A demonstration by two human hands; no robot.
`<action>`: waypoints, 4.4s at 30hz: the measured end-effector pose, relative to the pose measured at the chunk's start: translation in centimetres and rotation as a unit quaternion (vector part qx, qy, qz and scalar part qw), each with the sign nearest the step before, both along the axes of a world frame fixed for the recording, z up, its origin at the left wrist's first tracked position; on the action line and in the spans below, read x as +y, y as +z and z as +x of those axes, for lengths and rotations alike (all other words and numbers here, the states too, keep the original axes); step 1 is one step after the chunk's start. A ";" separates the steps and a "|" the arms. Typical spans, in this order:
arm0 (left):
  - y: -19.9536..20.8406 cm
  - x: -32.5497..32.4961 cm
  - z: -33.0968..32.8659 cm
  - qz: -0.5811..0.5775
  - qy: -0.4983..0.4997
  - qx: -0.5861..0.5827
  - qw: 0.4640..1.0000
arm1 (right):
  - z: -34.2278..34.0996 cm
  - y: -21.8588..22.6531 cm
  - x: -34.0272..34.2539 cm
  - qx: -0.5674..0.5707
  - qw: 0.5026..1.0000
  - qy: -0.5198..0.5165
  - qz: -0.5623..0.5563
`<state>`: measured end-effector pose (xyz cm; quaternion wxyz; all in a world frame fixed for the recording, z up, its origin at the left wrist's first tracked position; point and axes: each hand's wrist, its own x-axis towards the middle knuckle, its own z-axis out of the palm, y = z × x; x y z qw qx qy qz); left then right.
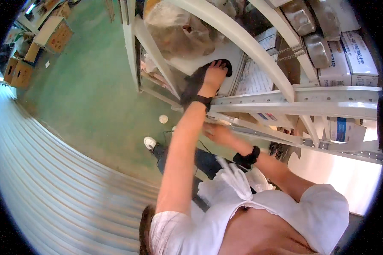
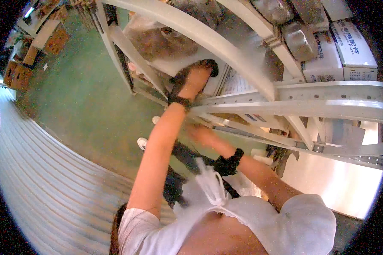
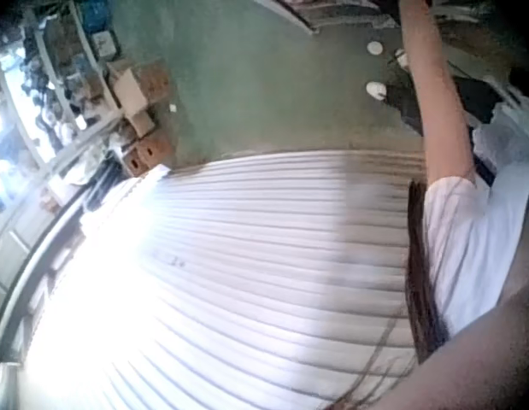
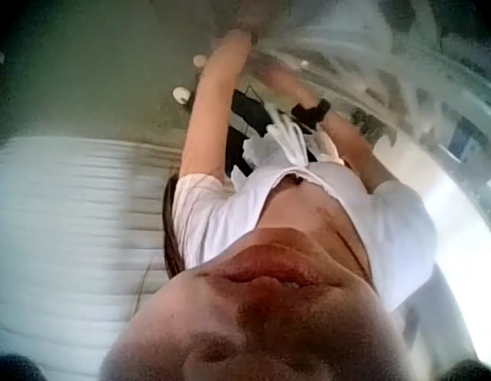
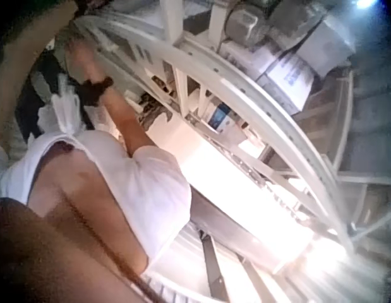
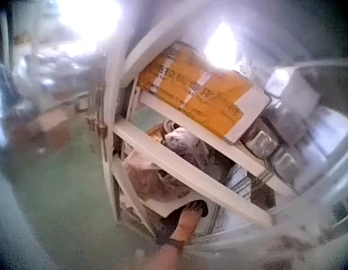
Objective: The person cleans various mechanical parts using a black cloth, handling gears and engine components on a shelf before wiping down a white surface.
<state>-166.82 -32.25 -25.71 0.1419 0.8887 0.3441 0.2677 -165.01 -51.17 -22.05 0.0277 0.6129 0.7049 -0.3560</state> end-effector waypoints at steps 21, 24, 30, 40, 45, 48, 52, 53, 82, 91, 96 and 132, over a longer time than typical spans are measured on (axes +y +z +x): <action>4.6 -11.3 -22.8 -0.365 0.318 -0.466 0.741 | -9.6 7.2 5.7 0.005 0.985 0.175 -0.003; 7.5 -9.9 -26.2 -0.359 0.367 -0.526 0.678 | -11.0 8.6 7.5 0.084 0.983 0.148 0.066; 14.5 -6.3 -33.1 -0.293 0.228 -0.781 0.502 | -14.7 12.3 11.7 0.139 0.962 0.197 0.126; 21.2 -0.2 -39.2 -0.223 0.114 -0.809 0.532 | -25.3 15.1 20.6 0.198 0.937 0.218 0.188; 21.6 3.0 -38.7 -0.239 0.127 -0.770 0.578 | -27.6 13.1 23.6 0.205 0.957 0.077 0.191; 21.5 4.9 -38.7 -0.249 0.221 -0.667 0.667 | -28.1 14.7 26.1 0.153 0.968 0.029 0.197; 18.7 8.4 -40.0 -0.188 0.251 -0.500 0.808 | -28.5 14.0 29.3 0.102 0.979 -0.094 0.150; 18.2 9.1 -40.9 -0.201 0.262 -0.494 0.805 | -29.1 13.5 29.5 0.105 0.976 -0.118 0.152; 16.1 32.3 -41.1 -0.348 -0.033 -0.276 0.895 | -29.5 8.4 43.7 0.276 0.858 -0.325 0.287; 14.3 40.8 -33.9 -0.413 -0.126 -0.268 0.861 | -24.6 9.5 46.0 0.122 0.845 -0.477 0.208; 12.3 46.0 -29.6 -0.530 -0.219 -0.176 0.800 | -23.0 9.4 47.3 0.055 0.744 -0.597 0.294; 3.0 23.8 -18.8 -0.210 -0.600 0.128 0.761 | -21.3 -1.2 29.0 -0.148 0.178 -0.966 0.115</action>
